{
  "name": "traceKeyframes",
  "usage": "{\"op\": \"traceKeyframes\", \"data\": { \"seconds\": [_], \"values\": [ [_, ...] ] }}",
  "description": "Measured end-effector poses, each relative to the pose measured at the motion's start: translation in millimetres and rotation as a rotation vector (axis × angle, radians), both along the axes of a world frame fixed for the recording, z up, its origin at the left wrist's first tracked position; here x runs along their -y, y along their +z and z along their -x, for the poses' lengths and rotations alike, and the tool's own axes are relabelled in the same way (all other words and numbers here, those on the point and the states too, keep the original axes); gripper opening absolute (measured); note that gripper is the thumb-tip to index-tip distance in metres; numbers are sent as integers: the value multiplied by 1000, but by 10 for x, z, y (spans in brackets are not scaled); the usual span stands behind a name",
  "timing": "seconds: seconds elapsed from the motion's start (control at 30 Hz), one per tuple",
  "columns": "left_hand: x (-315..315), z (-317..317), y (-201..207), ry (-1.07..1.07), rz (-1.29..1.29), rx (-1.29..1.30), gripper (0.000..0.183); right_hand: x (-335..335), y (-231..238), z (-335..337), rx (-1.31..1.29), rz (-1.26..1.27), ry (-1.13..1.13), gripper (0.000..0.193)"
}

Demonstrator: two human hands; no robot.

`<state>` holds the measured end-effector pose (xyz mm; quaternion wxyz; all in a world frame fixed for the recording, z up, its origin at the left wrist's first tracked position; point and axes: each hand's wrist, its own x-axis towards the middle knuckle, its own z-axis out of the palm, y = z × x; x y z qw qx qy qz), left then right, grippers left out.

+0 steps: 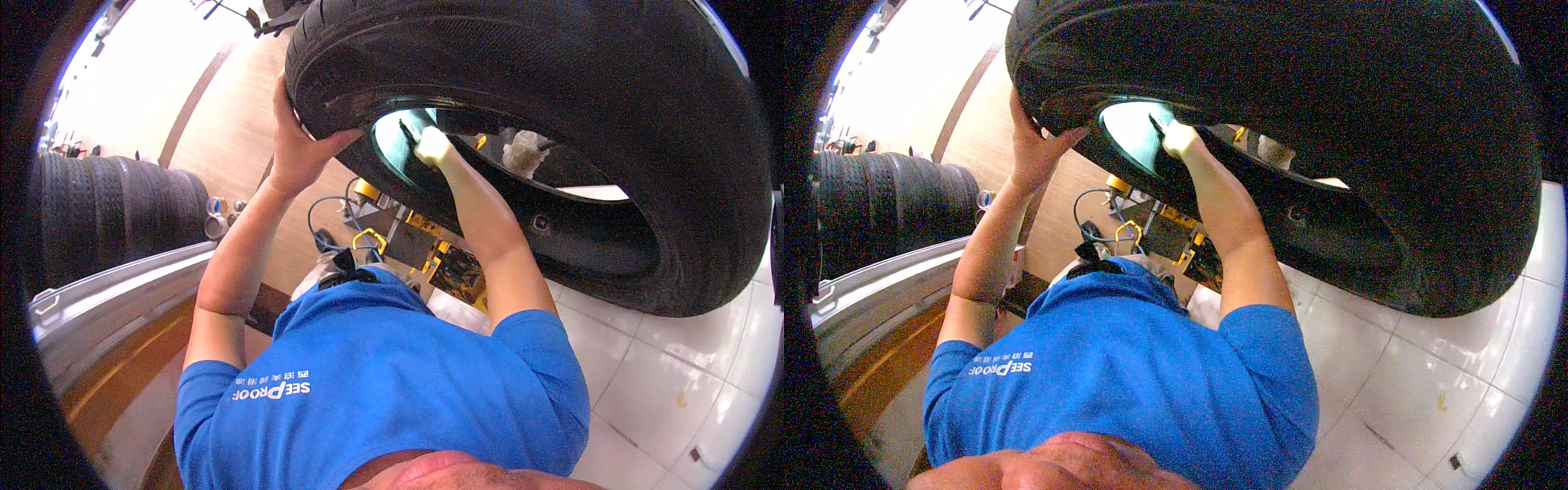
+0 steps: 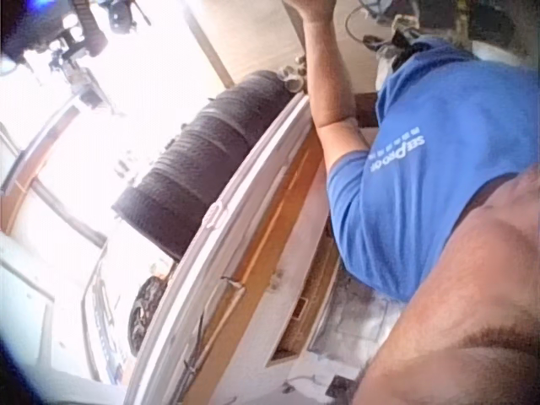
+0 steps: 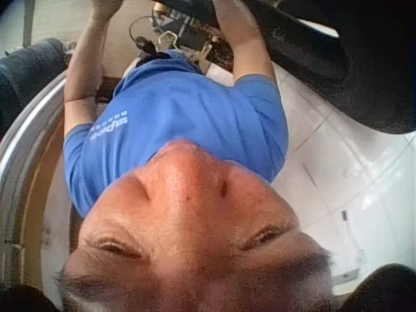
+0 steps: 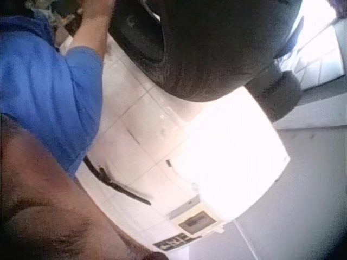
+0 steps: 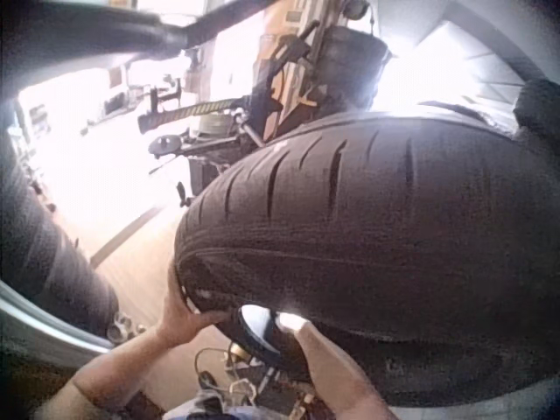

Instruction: The person cleans the interior of a tire with a cloth, applies adhesive from a can, and brushes a black sealant over a patch area.

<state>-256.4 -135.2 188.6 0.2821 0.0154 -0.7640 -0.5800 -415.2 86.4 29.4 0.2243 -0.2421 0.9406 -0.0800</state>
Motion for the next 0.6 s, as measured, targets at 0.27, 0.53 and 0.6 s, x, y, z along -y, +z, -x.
{"op": "traceKeyframes", "data": {
  "seconds": [0.27,0.53,0.6],
  "values": [
    [66,-68,-23,27,54,-51,113,-43,28,-52,111,-119,73,18],
    [67,-11,-97,-11,76,-57,113,-253,-357,-11,87,-126,23,28],
    [64,11,-114,13,87,-71,111,-109,-321,49,80,-65,-24,28]
  ]
}}
